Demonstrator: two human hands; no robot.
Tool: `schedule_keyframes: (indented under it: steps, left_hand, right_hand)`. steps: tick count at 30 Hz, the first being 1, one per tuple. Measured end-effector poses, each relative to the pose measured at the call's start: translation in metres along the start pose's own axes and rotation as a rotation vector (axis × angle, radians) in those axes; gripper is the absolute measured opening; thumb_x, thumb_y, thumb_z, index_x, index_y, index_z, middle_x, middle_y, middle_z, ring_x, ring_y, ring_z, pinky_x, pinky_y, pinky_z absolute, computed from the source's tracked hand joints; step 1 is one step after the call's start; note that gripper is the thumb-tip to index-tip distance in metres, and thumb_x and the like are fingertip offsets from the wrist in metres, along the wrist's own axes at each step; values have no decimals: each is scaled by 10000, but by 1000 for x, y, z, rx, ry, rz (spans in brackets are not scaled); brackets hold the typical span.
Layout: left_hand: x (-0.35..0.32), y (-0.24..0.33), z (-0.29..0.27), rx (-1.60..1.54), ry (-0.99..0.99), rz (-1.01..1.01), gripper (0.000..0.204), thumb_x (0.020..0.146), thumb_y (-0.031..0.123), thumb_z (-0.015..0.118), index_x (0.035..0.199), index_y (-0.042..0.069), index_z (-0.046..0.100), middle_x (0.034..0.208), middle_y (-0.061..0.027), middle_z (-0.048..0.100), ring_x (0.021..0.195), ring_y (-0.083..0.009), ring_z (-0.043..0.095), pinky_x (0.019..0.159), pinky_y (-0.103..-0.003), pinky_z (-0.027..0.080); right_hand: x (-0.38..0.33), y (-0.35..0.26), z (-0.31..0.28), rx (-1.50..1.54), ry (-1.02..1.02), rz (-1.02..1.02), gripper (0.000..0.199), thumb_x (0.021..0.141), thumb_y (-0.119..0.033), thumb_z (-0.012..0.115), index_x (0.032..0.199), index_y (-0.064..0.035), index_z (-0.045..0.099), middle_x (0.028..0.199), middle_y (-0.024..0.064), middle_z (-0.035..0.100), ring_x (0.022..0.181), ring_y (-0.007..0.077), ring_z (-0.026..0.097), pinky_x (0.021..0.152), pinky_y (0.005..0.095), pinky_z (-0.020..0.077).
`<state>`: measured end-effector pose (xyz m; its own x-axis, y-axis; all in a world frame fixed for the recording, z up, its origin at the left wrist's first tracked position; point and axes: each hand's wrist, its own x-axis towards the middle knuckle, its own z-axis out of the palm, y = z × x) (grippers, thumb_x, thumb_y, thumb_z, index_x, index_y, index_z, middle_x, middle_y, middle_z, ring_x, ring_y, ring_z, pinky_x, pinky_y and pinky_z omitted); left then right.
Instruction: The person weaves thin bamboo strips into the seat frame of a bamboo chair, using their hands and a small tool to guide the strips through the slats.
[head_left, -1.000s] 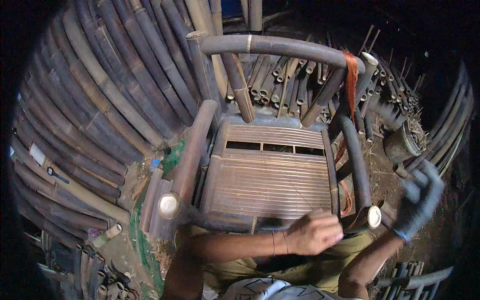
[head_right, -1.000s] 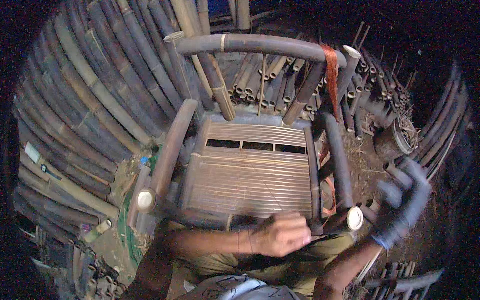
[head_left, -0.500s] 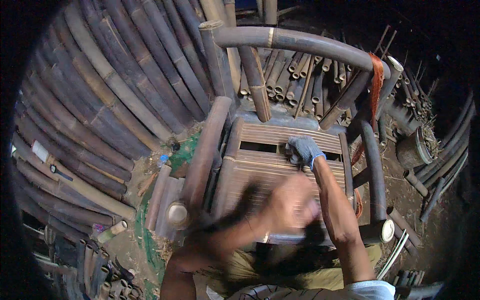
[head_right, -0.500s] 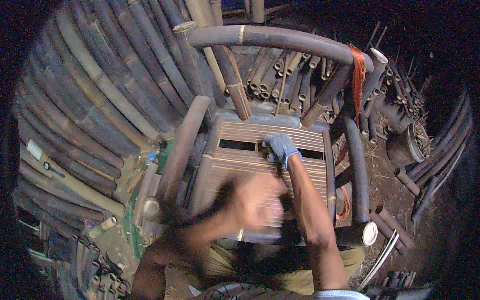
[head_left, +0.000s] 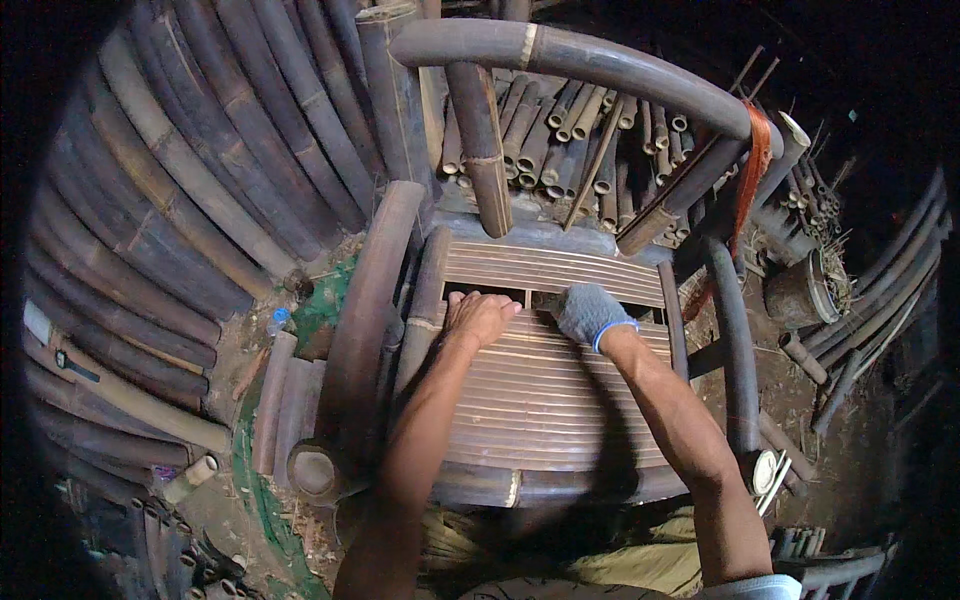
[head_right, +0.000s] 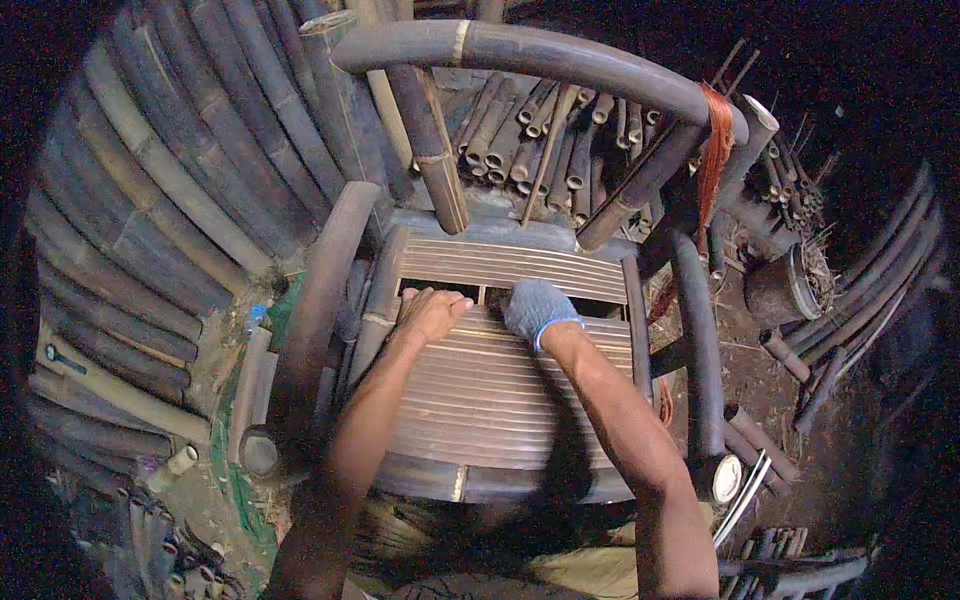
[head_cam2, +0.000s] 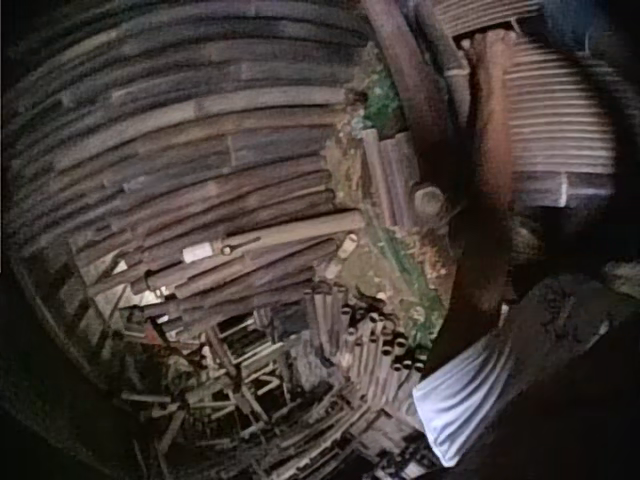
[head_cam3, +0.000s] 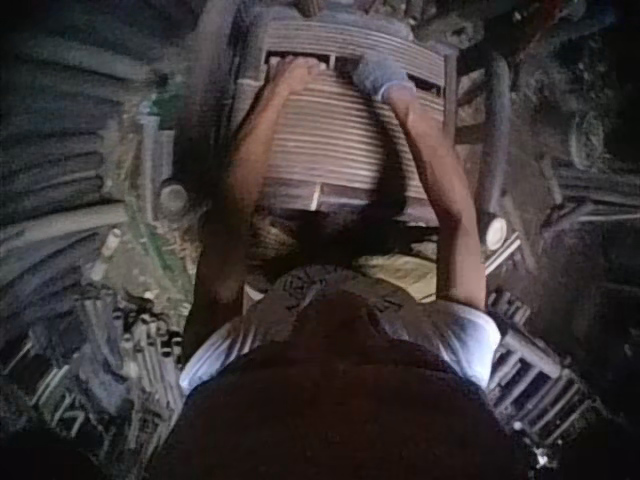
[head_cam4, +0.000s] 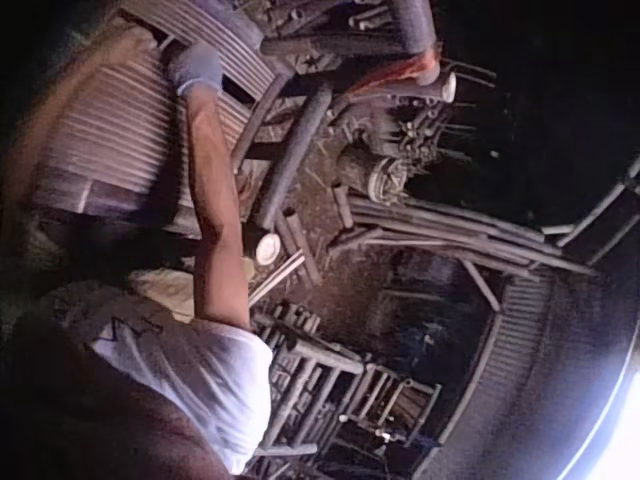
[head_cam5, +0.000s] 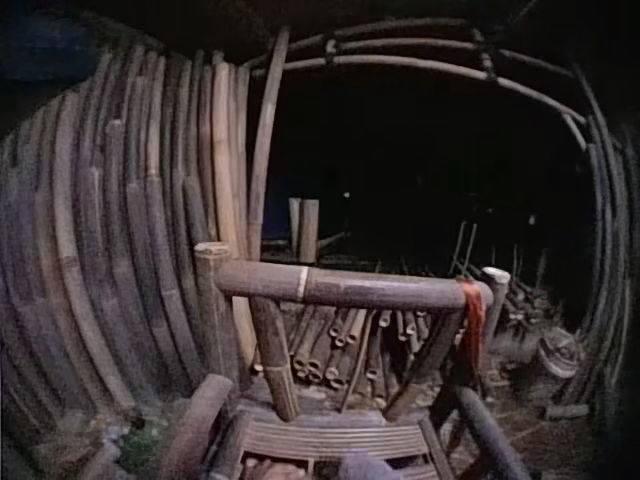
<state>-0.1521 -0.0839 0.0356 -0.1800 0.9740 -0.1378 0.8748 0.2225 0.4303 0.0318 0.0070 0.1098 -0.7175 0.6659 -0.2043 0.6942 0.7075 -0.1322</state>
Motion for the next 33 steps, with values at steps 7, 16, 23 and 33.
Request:
schedule_keyframes:
  steps: [7, 16, 23, 33]
  left_hand:
    - [-4, 0, -1, -49, 44, 22, 348, 973, 455, 481, 1015, 228, 741, 1013, -71, 725, 1009, -280, 627, 886, -446, 333]
    - [1, -5, 0, -26, 76, 37, 345, 970, 464, 486, 1031, 242, 743, 1074, -59, 716, 1068, -272, 599, 940, -481, 336]
    - [-6, -3, 4, -124, 203, 129, 264, 906, 362, 622, 1053, 171, 730, 1097, -83, 680, 1104, -293, 574, 945, -479, 388]
    - [-15, 159, 30, -36, 145, 725, 542, 764, 72, 694, 1294, 89, 587, 1366, -117, 498, 1302, -315, 435, 1091, -451, 371]
  right_hand:
    - [-16, -36, 33, 418, 51, 55, 436, 909, -341, 426, 939, -2, 699, 902, 301, 662, 886, 486, 638, 856, 540, 495]
    - [-48, -21, 24, 532, 96, 60, 409, 895, -333, 465, 886, 22, 666, 813, 296, 644, 801, 458, 640, 731, 527, 488]
    - [-102, -39, 53, 502, 638, 137, 340, 961, -282, 516, 910, 17, 667, 1025, 258, 655, 1011, 433, 608, 925, 496, 478]
    - [-501, -18, 93, 1206, -191, 259, 175, 960, -205, 601, 947, -54, 689, 941, 87, 681, 887, 250, 637, 789, 353, 517]
